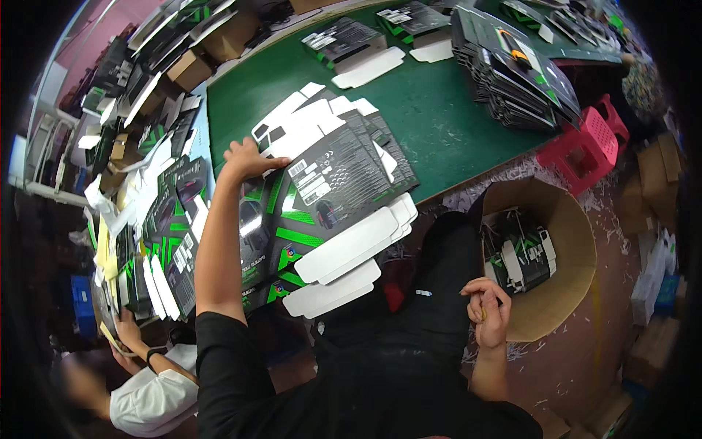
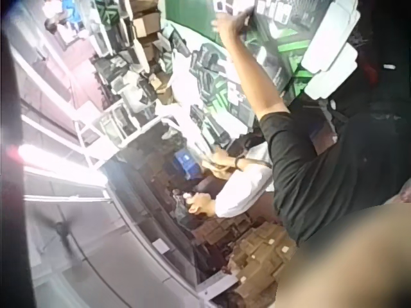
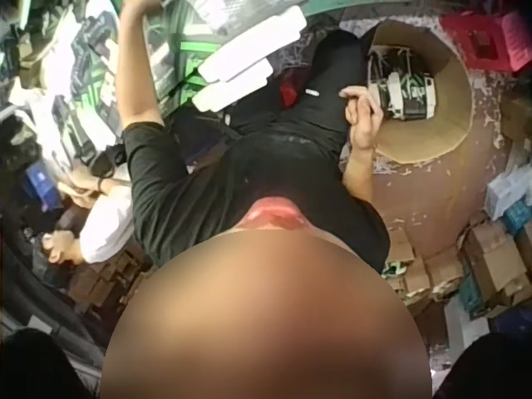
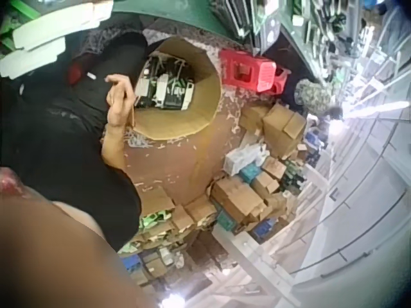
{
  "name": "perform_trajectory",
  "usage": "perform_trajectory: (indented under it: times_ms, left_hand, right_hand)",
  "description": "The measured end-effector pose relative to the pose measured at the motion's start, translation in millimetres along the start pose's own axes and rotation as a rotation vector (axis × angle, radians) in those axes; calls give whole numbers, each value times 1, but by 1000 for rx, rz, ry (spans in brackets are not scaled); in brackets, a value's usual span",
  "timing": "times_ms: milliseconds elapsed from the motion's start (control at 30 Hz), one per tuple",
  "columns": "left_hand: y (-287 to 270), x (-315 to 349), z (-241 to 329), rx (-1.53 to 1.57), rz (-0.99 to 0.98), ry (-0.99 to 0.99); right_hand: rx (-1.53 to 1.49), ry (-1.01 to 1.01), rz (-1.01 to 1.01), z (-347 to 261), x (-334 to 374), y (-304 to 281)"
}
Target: The person assembles cardboard packaging boxes by picking up flat box blanks from the table, peeling protective backing tape off their flaps by hand, folding the panels to form boxes, and closing the ends.
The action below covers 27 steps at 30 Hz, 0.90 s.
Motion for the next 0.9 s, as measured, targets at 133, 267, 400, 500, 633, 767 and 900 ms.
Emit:
perform_trajectory:
  times_ms: [133,267,400,500,633,767,900]
  left_hand:
    - [5,-11,-3,96,-82,93]
    - [-1,-17,-16,280,-68,197]
    - [-12,6,-49,181,216,97]
    - [24,36,-41,156,-76,228]
    - [19,37,-53,199,-142,200]
    - [-63,96,-22,529,86,498]
    - [-137,188,8,661,249,815]
  right_hand:
    - [305,-53,-193,-15,-7,20]
    - [405,-113,-258,-22,-14,44]
    - [554,-234,-327,-36,-18,62]
    - [535,-124,-350,-19,-15,62]
    - [579,-273,-473,-28,-17,91]
    - [655,-151,-579,-52,-26,90]
    - [880,-386,-563,-118,-57,116]
Point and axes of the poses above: each hand's wrist, its own x-axis away from the middle knuckle, its own y-axis out of the palm, z = x × y, the point moved 10 cm from there along -x, towards the middle knuckle, and after that the axes turned 14 degrees about -y, right-handed, at the moved point
